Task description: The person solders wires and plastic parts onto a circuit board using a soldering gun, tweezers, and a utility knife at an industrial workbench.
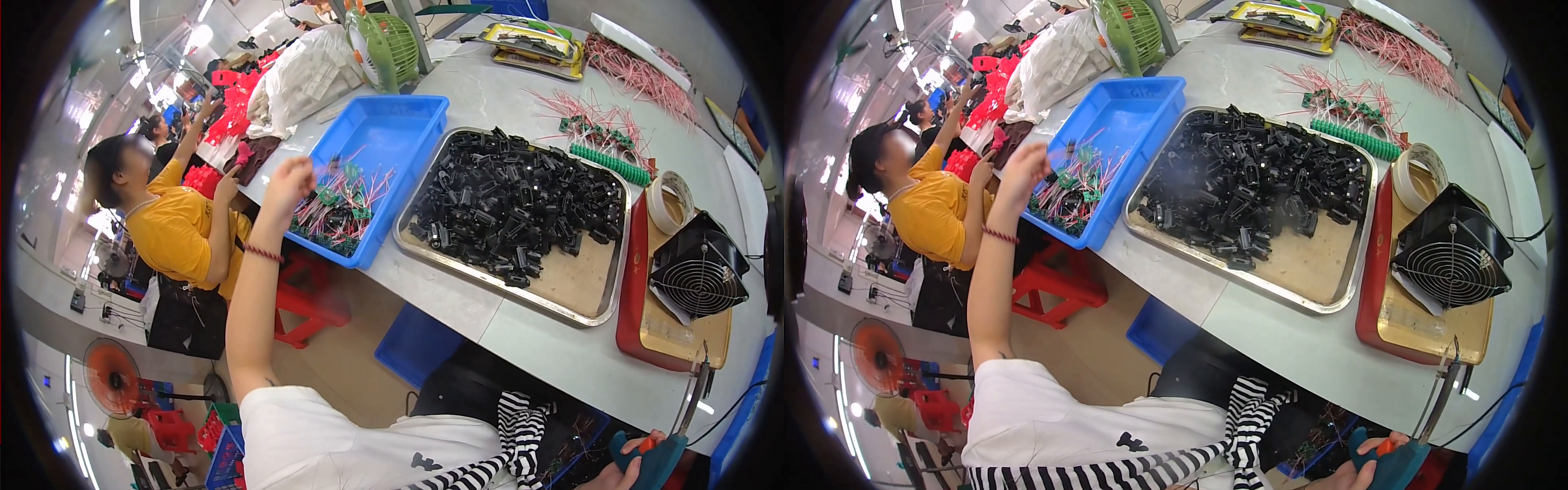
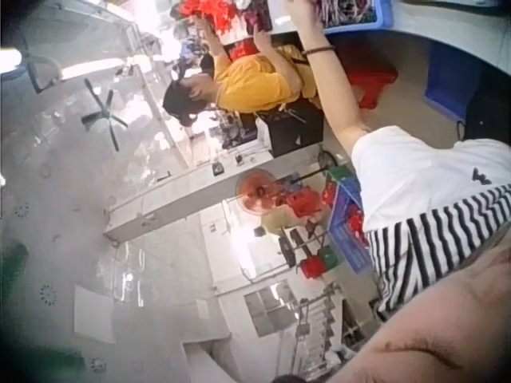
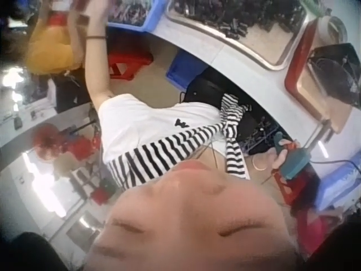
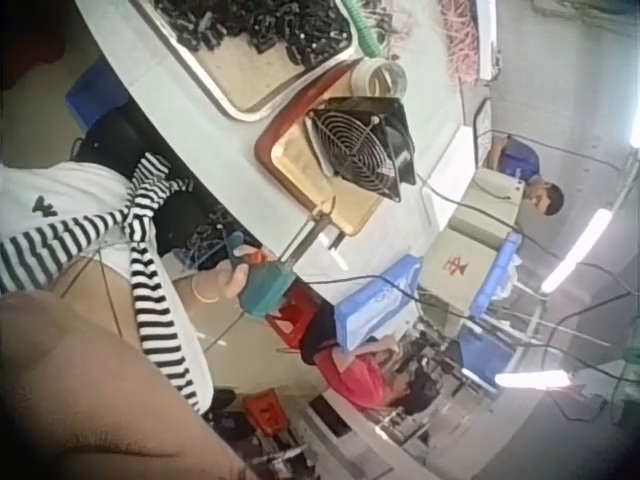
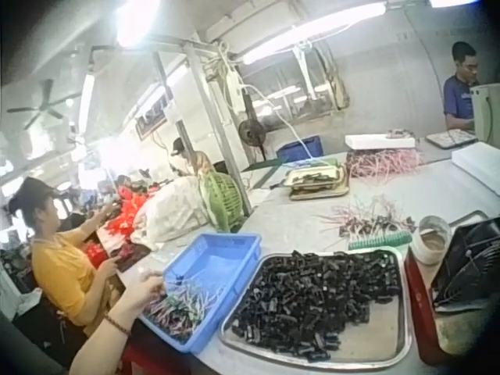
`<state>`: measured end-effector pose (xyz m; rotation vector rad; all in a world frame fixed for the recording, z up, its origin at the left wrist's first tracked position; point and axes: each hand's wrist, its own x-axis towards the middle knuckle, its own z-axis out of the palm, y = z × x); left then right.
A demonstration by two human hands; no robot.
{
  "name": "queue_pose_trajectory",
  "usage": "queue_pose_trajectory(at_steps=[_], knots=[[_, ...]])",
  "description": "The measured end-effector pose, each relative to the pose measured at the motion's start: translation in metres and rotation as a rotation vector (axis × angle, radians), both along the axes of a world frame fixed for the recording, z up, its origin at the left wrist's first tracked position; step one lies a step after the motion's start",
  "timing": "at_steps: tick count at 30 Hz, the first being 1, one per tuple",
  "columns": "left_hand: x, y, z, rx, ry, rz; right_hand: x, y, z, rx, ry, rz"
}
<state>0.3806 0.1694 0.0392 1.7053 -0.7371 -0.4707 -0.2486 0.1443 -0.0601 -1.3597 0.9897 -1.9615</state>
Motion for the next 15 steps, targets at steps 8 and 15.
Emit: queue_pose_trajectory(at_steps=[8,15], knots=[[-0.010,0.063,-0.026,0.670,-0.680,0.243,0.004,-0.002,-0.002,0.003,-0.065,0.022],[-0.069,0.012,0.013,0.479,-1.136,-0.047,0.012,0.000,0.004,0.061,-0.067,-0.048]])
